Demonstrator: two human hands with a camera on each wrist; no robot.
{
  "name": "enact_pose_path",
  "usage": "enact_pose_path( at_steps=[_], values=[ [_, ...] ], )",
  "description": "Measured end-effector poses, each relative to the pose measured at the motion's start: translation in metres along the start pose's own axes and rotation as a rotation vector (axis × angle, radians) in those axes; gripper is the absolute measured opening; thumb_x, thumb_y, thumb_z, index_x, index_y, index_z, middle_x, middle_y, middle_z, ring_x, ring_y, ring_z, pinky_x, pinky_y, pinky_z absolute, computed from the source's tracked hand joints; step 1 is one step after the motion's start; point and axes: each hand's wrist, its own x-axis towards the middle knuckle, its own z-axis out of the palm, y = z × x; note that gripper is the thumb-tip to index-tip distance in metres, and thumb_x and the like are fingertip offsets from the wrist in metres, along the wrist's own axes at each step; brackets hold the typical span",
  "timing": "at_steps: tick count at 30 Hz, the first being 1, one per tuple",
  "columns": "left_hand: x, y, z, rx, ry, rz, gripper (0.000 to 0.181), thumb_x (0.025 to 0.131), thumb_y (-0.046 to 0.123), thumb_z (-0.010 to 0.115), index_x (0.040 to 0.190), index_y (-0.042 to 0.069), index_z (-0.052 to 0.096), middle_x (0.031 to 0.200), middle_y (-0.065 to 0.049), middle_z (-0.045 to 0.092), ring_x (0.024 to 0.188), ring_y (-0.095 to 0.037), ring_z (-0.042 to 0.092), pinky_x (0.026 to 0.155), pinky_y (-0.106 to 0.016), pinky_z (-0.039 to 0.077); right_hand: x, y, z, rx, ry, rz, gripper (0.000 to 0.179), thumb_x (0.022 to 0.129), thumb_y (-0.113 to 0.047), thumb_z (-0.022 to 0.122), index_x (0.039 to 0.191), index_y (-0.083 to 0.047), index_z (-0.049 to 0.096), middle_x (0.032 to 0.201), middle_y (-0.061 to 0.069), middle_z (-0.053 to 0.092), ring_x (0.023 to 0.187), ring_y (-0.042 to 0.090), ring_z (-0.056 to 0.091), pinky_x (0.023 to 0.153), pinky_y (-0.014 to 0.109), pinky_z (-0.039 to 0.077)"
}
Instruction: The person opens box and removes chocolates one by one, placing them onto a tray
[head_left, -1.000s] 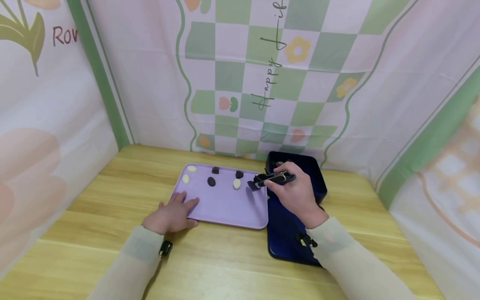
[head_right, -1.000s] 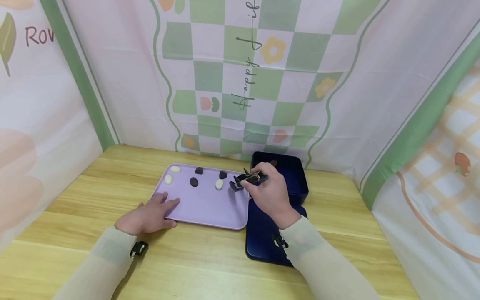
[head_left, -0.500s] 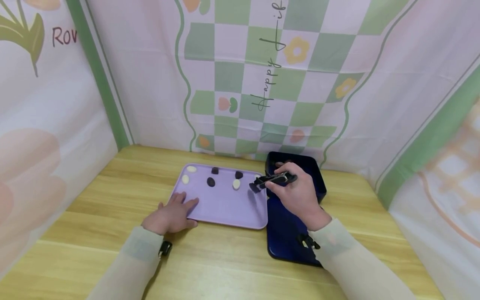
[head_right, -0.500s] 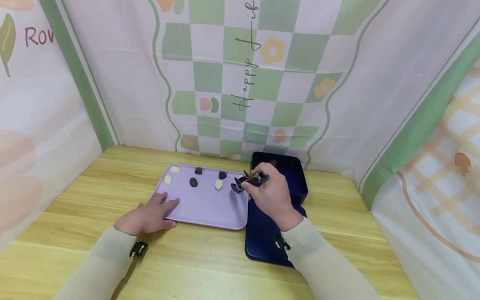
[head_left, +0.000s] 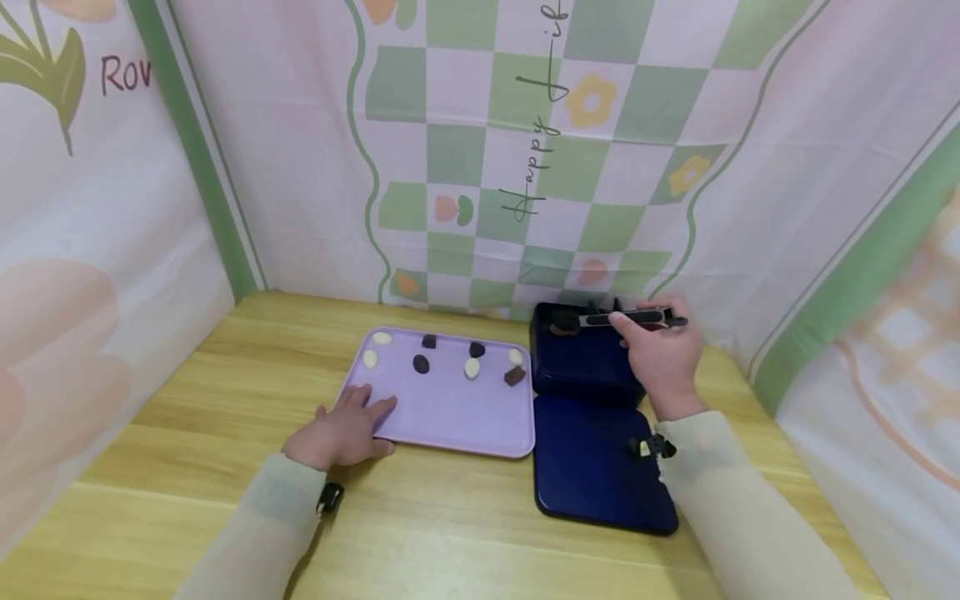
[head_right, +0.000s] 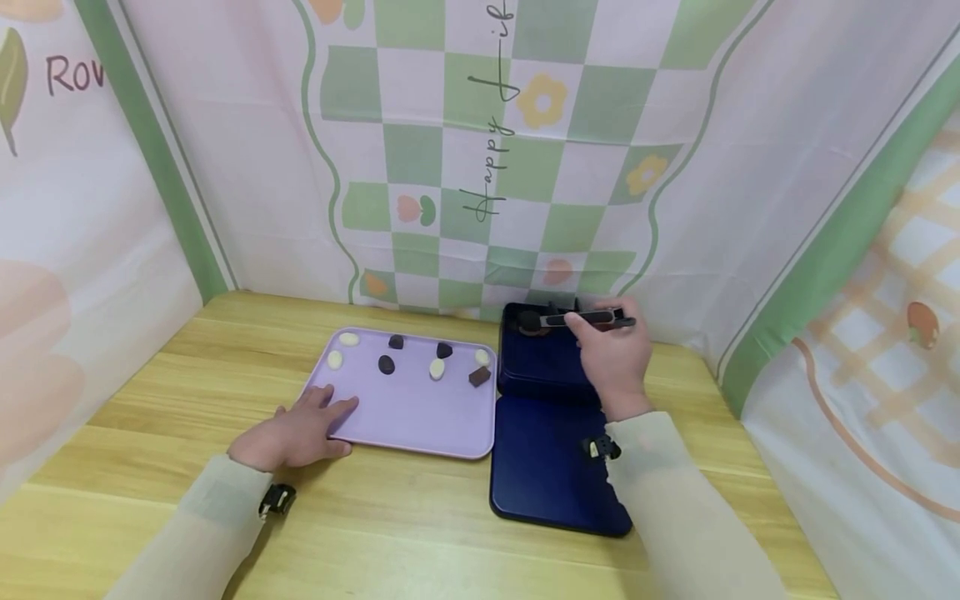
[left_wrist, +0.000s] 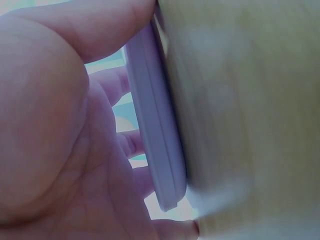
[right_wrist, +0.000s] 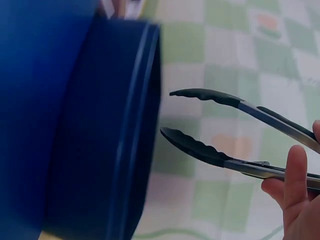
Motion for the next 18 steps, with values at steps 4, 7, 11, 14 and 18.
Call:
enact_pose_path(
  at_steps=[4, 7, 11, 14, 18],
  values=[
    [0.002, -0.001, 0.000, -0.006, 0.002, 0.005, 0.071, 0.095, 0.040, 0.067, 0.156, 0.018, 0.037, 0.161, -0.025, 0.015, 0.147, -0.045, 0.007, 0.105, -0.078, 0.011, 0.015, 0.014, -0.005, -0.037, 0.048, 0.055, 0.045, 0.079, -0.017, 0.087, 0.107, 0.002, 0.057, 0.082, 0.007, 0.068, 0.056, 0.016, 0.065, 0.055, 0.026, 0.057],
    [0.002, -0.001, -0.001, -0.011, 0.004, 0.007, 0.071, 0.095, 0.039, 0.067, 0.156, 0.018, 0.037, 0.161, -0.025, 0.014, 0.147, -0.046, 0.007, 0.105, -0.078, 0.010, 0.023, 0.021, -0.007, -0.068, 0.068, 0.113, 0.047, 0.077, -0.021, 0.088, 0.105, -0.002, 0.055, 0.079, 0.005, 0.068, 0.054, 0.013, 0.064, 0.054, 0.025, 0.057],
    [0.002, -0.001, -0.001, -0.015, 0.002, 0.007, 0.071, 0.095, 0.039, 0.067, 0.156, 0.017, 0.037, 0.161, -0.026, 0.013, 0.147, -0.046, 0.006, 0.105, -0.078, 0.010, 0.032, 0.028, -0.006, -0.079, 0.070, 0.201, 0.045, 0.078, -0.022, 0.088, 0.100, -0.008, 0.052, 0.086, 0.007, 0.067, 0.058, 0.014, 0.065, 0.053, 0.025, 0.057],
    [0.001, -0.001, -0.002, -0.018, -0.001, 0.006, 0.071, 0.095, 0.039, 0.067, 0.156, 0.017, 0.037, 0.161, -0.026, 0.013, 0.147, -0.046, 0.005, 0.105, -0.078, 0.010, 0.037, 0.033, -0.005, -0.077, 0.066, 0.242, 0.044, 0.079, -0.020, 0.086, 0.097, -0.009, 0.047, 0.093, 0.008, 0.064, 0.062, 0.014, 0.066, 0.054, 0.026, 0.058],
    [0.000, -0.001, -0.002, -0.030, 0.001, 0.016, 0.071, 0.095, 0.038, 0.068, 0.155, 0.016, 0.037, 0.161, -0.027, 0.013, 0.147, -0.047, 0.005, 0.105, -0.078, 0.009, 0.044, 0.041, 0.000, -0.066, 0.087, 0.273, 0.047, 0.079, -0.019, 0.087, 0.094, -0.011, 0.043, 0.100, 0.007, 0.059, 0.072, 0.021, 0.067, 0.053, 0.027, 0.058]
  ],
)
